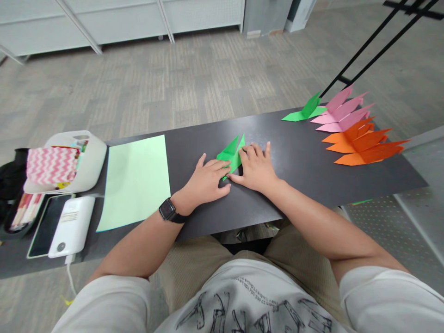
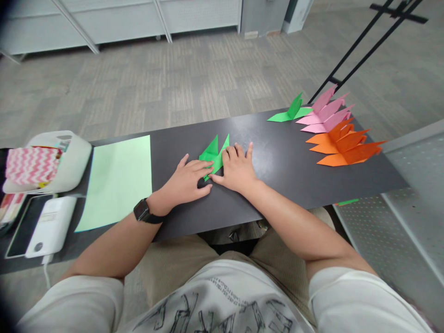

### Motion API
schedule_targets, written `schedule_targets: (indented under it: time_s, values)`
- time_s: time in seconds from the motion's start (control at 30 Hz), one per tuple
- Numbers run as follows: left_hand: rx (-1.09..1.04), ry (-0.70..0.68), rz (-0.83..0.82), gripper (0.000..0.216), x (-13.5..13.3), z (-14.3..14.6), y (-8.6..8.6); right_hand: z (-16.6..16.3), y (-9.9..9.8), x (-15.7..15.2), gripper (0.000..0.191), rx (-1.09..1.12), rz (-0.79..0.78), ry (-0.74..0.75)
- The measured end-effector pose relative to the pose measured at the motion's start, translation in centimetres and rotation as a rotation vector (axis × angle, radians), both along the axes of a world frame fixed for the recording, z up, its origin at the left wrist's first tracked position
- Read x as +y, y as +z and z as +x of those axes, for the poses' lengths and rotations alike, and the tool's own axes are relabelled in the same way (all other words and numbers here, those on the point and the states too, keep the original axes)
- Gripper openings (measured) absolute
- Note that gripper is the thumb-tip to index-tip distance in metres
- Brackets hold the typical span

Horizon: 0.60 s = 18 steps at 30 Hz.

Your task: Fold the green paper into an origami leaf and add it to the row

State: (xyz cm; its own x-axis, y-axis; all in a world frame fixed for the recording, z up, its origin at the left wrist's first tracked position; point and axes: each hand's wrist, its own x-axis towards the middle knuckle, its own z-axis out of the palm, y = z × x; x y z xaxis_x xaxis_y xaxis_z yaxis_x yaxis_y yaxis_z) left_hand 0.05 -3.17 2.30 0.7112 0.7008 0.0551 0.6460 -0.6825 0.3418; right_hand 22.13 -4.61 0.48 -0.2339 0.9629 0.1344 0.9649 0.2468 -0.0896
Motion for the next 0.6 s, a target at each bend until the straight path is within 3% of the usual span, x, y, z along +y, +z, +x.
schedule_targets:
  time_s: [0.6]
  values:
    - [0.017, -0.011, 0.009, 0.051, -0.31, 0.05, -0.03, -0.11, 0.38, -0.16, 0.090, 0.059, -0.081, -0.008]
